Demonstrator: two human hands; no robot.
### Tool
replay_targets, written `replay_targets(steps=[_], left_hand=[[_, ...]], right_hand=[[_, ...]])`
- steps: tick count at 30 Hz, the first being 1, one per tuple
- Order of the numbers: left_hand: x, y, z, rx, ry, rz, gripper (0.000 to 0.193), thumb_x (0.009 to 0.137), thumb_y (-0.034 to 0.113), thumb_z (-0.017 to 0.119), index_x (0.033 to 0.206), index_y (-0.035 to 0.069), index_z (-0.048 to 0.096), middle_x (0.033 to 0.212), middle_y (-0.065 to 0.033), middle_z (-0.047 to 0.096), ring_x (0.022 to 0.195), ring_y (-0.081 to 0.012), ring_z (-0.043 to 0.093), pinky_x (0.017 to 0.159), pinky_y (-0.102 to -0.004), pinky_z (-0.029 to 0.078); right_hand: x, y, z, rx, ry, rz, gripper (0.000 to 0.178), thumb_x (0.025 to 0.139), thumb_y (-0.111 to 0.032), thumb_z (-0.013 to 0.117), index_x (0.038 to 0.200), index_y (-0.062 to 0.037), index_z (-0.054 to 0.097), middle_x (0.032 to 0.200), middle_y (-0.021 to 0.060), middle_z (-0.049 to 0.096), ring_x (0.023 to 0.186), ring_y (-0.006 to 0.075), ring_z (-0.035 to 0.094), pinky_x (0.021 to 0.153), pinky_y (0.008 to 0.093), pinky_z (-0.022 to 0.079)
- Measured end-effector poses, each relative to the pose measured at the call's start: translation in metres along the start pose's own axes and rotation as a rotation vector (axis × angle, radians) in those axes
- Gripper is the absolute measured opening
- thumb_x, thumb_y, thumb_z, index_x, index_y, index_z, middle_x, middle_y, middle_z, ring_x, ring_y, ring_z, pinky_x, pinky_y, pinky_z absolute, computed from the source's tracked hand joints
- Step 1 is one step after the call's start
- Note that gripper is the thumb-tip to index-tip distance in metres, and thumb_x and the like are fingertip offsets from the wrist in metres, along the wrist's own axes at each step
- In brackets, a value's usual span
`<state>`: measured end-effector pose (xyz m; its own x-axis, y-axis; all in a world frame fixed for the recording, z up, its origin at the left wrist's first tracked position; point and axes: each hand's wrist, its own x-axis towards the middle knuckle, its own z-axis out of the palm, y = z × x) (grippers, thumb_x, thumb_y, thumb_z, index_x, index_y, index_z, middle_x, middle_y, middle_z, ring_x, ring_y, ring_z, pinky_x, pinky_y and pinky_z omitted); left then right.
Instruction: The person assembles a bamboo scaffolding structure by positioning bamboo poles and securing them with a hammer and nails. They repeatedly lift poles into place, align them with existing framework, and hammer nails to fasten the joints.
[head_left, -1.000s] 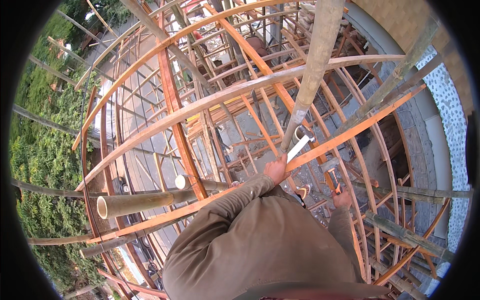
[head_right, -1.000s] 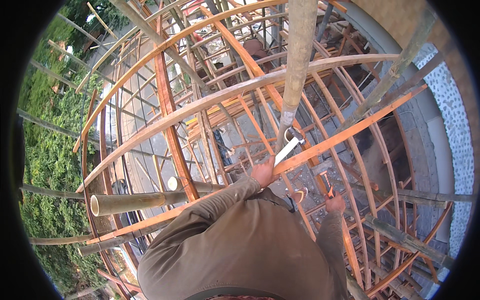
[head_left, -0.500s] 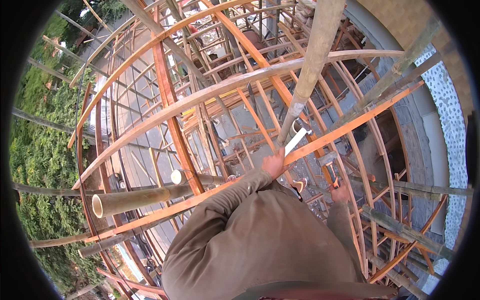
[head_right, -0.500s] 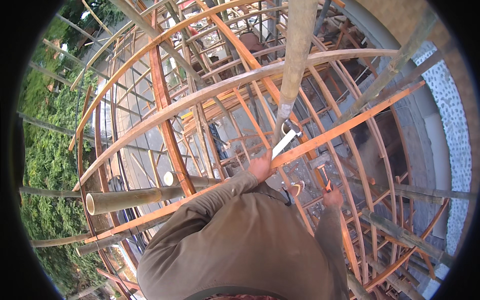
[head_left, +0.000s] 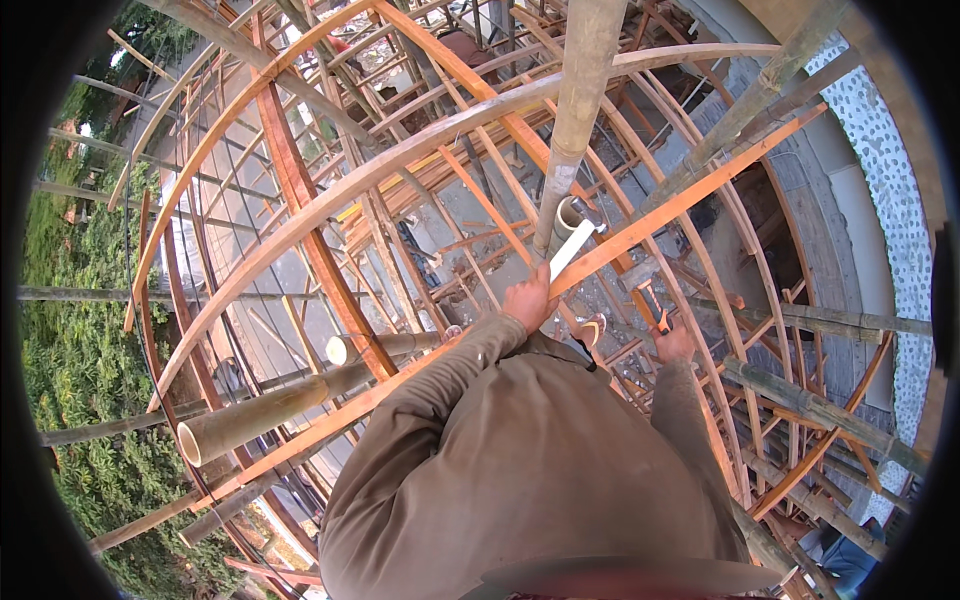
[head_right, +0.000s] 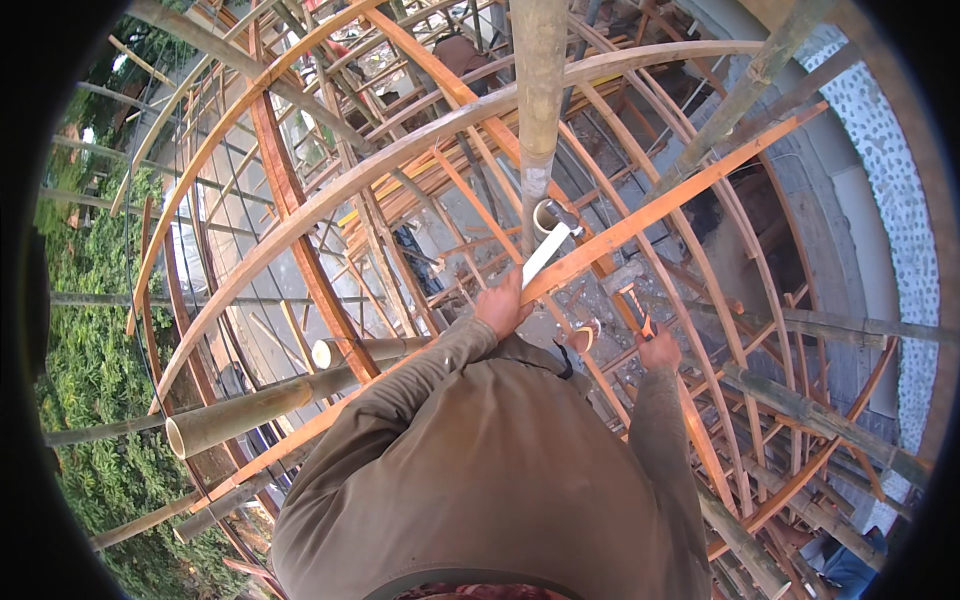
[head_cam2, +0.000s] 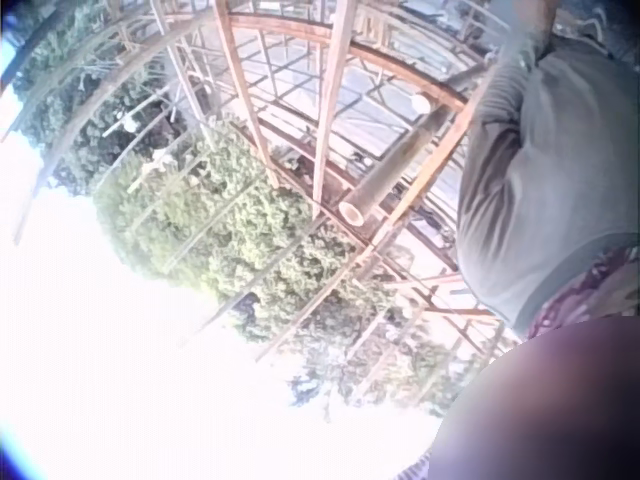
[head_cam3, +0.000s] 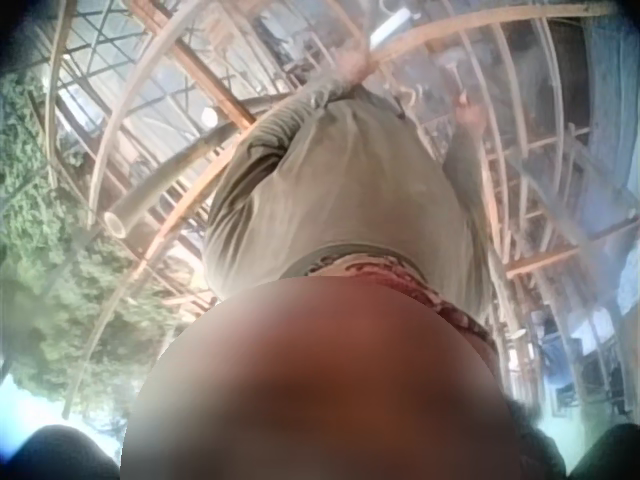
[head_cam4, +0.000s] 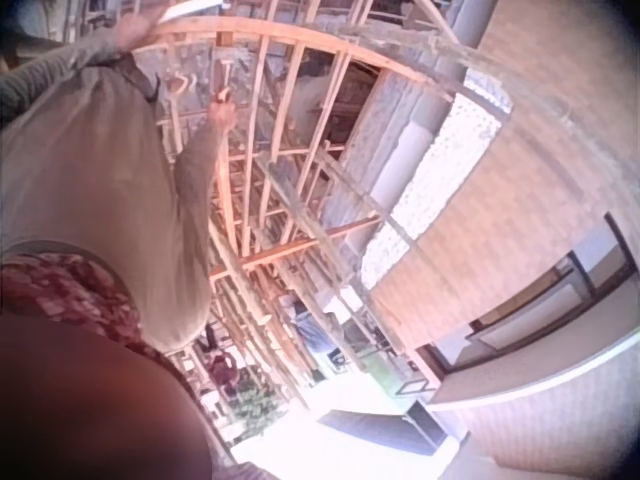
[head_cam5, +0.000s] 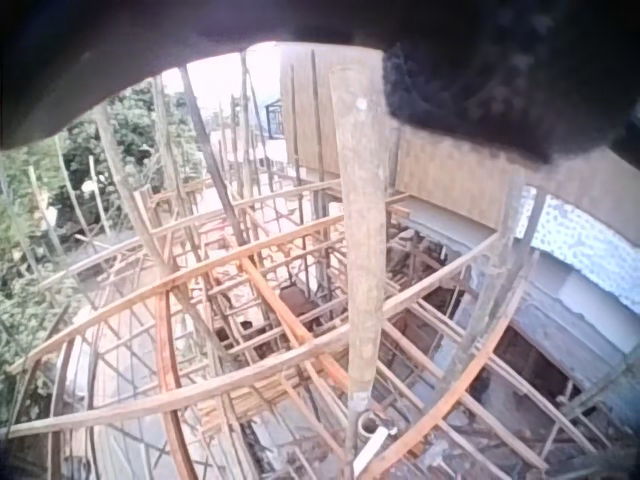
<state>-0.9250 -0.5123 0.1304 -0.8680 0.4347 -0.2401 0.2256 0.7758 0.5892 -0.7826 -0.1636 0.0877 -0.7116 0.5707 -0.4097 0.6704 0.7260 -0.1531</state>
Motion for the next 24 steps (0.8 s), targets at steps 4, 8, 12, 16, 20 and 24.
replay_targets(steps=[4, 8, 12, 16, 20, 24], left_hand=[[0.0001, 0.0, -0.0005, 0.025, 0.037, 0.002, 0.072, 0.086, 0.034, 0.077, 0.14, 0.003, 0.04, 0.108, -0.0254, 0.07, 0.086, -0.0472, 0.071, 0.073, -0.0563, 0.057], [0.0001, 0.0, 0.0002, 0.03, 0.064, 0.005, 0.073, 0.084, 0.036, 0.079, 0.137, 0.003, 0.042, 0.105, -0.0252, 0.071, 0.083, -0.0464, 0.071, 0.071, -0.0556, 0.058], [0.0011, -0.0002, -0.0014, 0.036, 0.039, -0.015, 0.071, 0.083, 0.037, 0.08, 0.134, 0.003, 0.044, 0.104, -0.0245, 0.071, 0.082, -0.0453, 0.072, 0.071, -0.0547, 0.058], [0.0007, 0.0022, -0.0038, 0.045, 0.071, 0.007, 0.063, 0.085, 0.036, 0.079, 0.124, 0.003, 0.043, 0.099, -0.0238, 0.07, 0.079, -0.0454, 0.072, 0.069, -0.0552, 0.058], [0.0015, 0.0038, -0.0026, 0.003, 0.1, 0.011, 0.062, 0.084, 0.037, 0.08, 0.121, 0.003, 0.043, 0.099, -0.0238, 0.07, 0.081, -0.0455, 0.072, 0.069, -0.055, 0.058], [0.006, -0.0011, 0.0023, 0.012, 0.034, -0.023, 0.064, 0.085, 0.041, 0.079, 0.123, 0.003, 0.044, 0.102, -0.0239, 0.07, 0.085, -0.0444, 0.072, 0.07, -0.054, 0.058]], right_hand=[[0.0003, 0.0007, 0.0013, 0.019, 0.01, -0.013, 0.058, 0.084, -0.046, 0.078, 0.133, -0.0184, 0.065, 0.117, 0.0185, 0.073, 0.111, 0.0397, 0.069, 0.094, 0.052, 0.054], [-0.0019, -0.0037, -0.0031, -0.026, 0.019, 0.002, 0.055, 0.083, -0.045, 0.078, 0.132, -0.0209, 0.066, 0.113, 0.0175, 0.074, 0.109, 0.0401, 0.069, 0.092, 0.0522, 0.054], [-0.0057, -0.0076, -0.0064, 0.001, 0.038, -0.016, 0.055, 0.083, -0.045, 0.078, 0.13, -0.0199, 0.066, 0.113, 0.0177, 0.074, 0.109, 0.0401, 0.069, 0.093, 0.052, 0.054], [-0.007, -0.0083, -0.0078, -0.006, 0.03, -0.009, 0.055, 0.083, -0.046, 0.078, 0.13, -0.0195, 0.067, 0.115, 0.0178, 0.074, 0.11, 0.0397, 0.069, 0.094, 0.0521, 0.053], [-0.0037, -0.0058, -0.0077, -0.026, 0.011, -0.007, 0.056, 0.083, -0.046, 0.078, 0.131, -0.0199, 0.066, 0.115, 0.0176, 0.074, 0.11, 0.0396, 0.069, 0.093, 0.0527, 0.054], [0.0025, -0.0055, -0.0039, -0.055, -0.005, 0.042, 0.056, 0.083, -0.047, 0.078, 0.129, -0.0179, 0.067, 0.115, 0.0178, 0.074, 0.108, 0.0396, 0.07, 0.093, 0.0522, 0.054]])
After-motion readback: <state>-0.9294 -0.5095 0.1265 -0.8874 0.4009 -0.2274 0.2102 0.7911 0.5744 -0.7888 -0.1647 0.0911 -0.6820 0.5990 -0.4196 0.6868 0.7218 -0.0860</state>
